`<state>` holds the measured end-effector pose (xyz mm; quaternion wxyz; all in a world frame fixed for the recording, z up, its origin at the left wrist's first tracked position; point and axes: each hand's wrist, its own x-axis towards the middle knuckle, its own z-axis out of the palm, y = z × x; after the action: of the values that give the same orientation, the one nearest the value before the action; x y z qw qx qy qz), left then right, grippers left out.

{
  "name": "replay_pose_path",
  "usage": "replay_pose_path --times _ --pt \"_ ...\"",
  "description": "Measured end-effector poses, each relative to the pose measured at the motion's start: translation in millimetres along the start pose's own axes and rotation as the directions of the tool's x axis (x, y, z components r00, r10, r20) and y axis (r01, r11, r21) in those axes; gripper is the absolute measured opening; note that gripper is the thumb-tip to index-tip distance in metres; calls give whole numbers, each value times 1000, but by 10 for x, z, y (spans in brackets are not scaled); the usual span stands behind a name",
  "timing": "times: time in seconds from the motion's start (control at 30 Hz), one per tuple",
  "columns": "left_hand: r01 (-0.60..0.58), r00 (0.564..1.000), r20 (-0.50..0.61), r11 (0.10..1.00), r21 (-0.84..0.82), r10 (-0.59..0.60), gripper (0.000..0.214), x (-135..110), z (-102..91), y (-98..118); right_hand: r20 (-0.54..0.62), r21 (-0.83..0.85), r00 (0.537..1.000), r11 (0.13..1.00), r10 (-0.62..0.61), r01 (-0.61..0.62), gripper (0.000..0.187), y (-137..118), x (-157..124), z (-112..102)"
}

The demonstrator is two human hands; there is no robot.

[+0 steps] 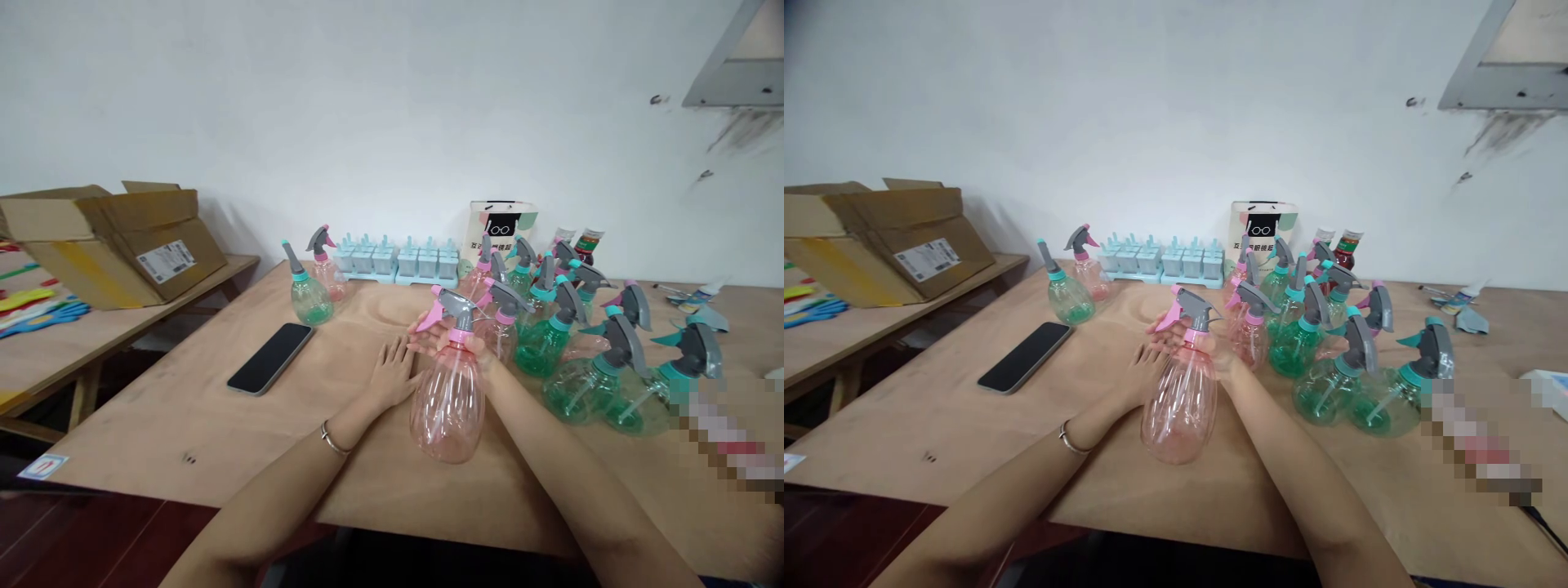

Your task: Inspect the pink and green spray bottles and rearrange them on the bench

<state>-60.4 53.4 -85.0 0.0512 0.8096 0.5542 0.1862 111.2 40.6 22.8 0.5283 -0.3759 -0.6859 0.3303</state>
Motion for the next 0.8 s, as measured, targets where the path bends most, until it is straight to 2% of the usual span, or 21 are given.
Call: replay_pose_path --times 0.07,0.13,0.2,0.33,0.4,0.5,0.6,0.7,0.8 --pt "-3 1000 28 1000 21 3 65 2 -23 4 119 156 993 988 -12 -7 66 26 14 24" --pt "-6 998 63 999 33 4 63 2 -42 -2 270 299 962 953 -36 -48 79 24 23 42" --pt "-18 997 78 1000 19 16 60 -1 -41 -21 375 343 925 936 -59 -79 84 2 30 55" --pt "-79 997 -34 993 -90 76 52 -8 34 -74 462 250 884 967 -70 -54 70 -96 39 58" --pt "-71 994 -90 988 -136 59 50 -7 78 -87 497 174 867 984 -51 -41 63 -189 25 35" --pt "-41 997 -75 991 -131 31 48 -1 85 -74 548 61 836 996 26 -71 72 -355 -55 -57" --pt "-25 1000 -14 996 -87 24 57 -4 19 -36 525 -77 845 994 102 -72 81 -461 -224 -215" --pt "9 1000 15 998 -58 -8 67 -13 -49 -4 402 -200 911 980 96 -15 80 -459 -460 -407" --pt "8 1000 19 998 -70 -6 69 -22 -63 6 216 -276 976 961 39 23 73 -378 -702 -599"
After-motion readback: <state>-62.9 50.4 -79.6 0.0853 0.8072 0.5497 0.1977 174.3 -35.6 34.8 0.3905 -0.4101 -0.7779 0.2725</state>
